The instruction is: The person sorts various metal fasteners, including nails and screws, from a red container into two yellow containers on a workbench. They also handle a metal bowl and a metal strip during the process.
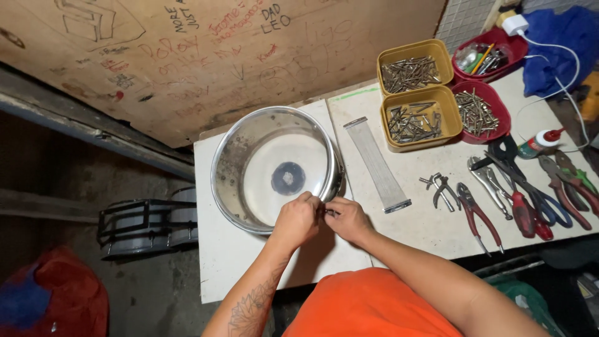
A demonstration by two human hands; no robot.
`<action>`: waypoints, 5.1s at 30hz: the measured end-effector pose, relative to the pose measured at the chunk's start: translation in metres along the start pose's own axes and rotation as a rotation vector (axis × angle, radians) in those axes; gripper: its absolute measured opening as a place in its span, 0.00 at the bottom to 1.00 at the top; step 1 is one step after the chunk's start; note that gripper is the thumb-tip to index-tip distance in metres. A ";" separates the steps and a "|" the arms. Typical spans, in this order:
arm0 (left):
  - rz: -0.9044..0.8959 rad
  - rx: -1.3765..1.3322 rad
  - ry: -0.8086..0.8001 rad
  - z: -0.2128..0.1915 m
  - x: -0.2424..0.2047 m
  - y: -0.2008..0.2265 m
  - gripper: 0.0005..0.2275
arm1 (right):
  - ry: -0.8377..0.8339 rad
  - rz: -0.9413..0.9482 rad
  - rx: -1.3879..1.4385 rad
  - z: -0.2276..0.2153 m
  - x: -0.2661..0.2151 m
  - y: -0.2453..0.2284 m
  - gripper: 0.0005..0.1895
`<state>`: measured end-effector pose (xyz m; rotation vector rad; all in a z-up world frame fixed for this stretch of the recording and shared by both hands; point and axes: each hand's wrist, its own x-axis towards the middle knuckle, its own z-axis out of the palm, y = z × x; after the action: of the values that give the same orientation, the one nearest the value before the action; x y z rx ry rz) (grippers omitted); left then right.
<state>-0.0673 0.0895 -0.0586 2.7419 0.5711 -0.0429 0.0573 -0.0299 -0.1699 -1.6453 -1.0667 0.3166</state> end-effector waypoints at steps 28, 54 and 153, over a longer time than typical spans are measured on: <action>-0.107 0.034 0.029 0.007 0.004 -0.001 0.10 | 0.025 0.043 0.022 0.010 0.007 0.000 0.11; -0.037 0.055 0.012 -0.006 0.000 0.009 0.10 | 0.017 0.049 0.029 0.011 0.001 0.003 0.09; -0.875 -1.071 0.227 0.119 0.231 0.139 0.17 | 0.403 0.622 0.453 -0.308 0.076 0.146 0.13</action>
<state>0.2043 0.0186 -0.1488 1.3441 1.3265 0.2810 0.3778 -0.1678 -0.1615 -1.4983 -0.1413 0.5552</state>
